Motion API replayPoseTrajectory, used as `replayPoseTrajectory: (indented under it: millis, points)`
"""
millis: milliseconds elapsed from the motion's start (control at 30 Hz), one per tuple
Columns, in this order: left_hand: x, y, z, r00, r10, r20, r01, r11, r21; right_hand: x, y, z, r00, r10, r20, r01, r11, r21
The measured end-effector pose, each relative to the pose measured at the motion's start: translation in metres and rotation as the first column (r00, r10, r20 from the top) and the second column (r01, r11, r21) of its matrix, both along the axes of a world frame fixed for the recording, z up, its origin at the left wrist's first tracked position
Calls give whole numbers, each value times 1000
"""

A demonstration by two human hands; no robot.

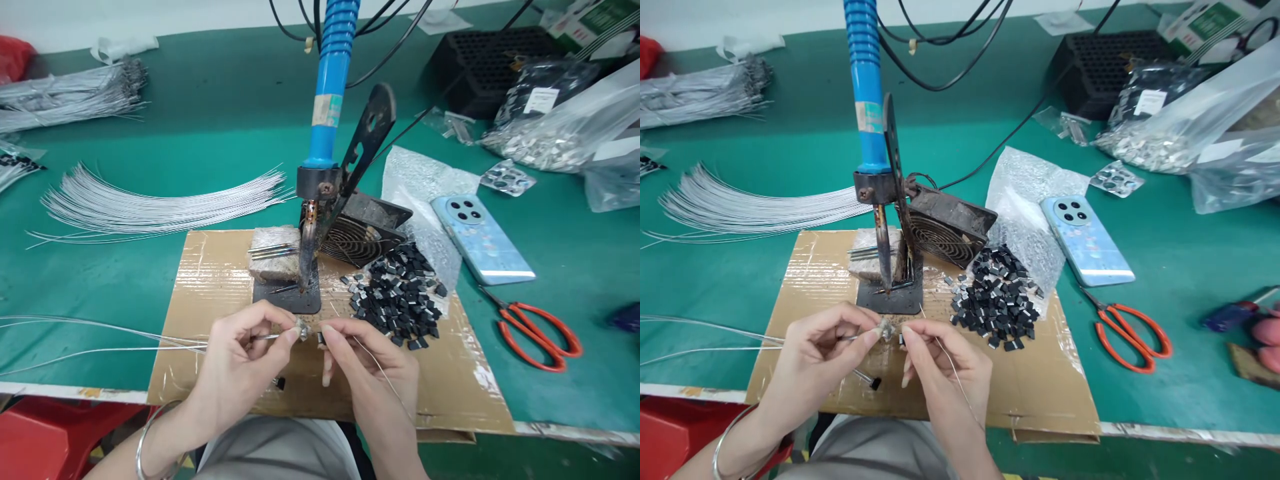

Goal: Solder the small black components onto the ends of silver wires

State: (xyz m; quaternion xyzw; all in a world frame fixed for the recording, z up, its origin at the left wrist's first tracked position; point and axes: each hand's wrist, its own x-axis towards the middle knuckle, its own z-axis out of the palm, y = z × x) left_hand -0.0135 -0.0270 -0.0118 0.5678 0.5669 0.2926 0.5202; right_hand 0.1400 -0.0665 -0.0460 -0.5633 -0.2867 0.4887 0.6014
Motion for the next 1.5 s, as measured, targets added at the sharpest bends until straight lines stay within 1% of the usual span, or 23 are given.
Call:
replayPoseTrajectory:
  millis: [100, 233, 333, 467, 667, 767, 867, 933, 1067, 1233, 1300, 1367, 1500]
  points:
    - [1, 1, 2, 1000, -5, -1, 5, 1000, -4, 0, 1, 0, 1000, 9, 20, -9, 1000, 1]
    - [1, 3, 3, 1000, -17, 15, 17, 1000, -2, 0, 1, -3, 996, 51, 73, -50, 999, -8]
    - [2, 3, 4, 1000, -18, 20, 18, 1000, 4, -2, 1, -2, 994, 38, 100, -38, 999, -3]
    - [2, 3, 4, 998, -26, 49, 26, 1000, -1, -7, 2, 1, 995, -9, 100, 8, 1000, 6]
    - [3, 2, 1, 998, -16, 63, 18, 1000, -24, -7, 2, -1, 995, 18, 96, -19, 1000, 8]
    - [3, 2, 2, 998, -17, 64, 19, 999, -26, -10, 2, 0, 998, -22, 51, 21, 1000, 20]
    - [3, 2, 3, 998, -19, 62, 20, 999, -25, -13, 1, 4, 998, -65, 5, 65, 997, -44]
    - [3, 2, 3, 998, -15, 62, 16, 1000, -22, -15, 1, 7, 998, -58, 3, 58, 994, -96]
    - [4, 3, 3, 998, -8, 64, 9, 1000, -22, -15, 0, 9, 999, -45, 20, 48, 992, -114]
    - [5, 2, 4, 997, -12, 77, 15, 999, -45, -15, 0, 8, 998, -58, -4, 57, 992, -116]
    - [6, 3, 4, 997, -8, 82, 13, 998, -65, -15, 0, 6, 999, -42, 19, 44, 992, -116]
    - [6, 4, 4, 997, 2, 80, 4, 997, -81, -13, -1, 3, 997, -22, 79, 28, 996, -85]
    - [7, 7, 2, 998, 20, 58, -15, 996, -89, -7, -5, -3, 967, -7, 255, -8, 998, 55]
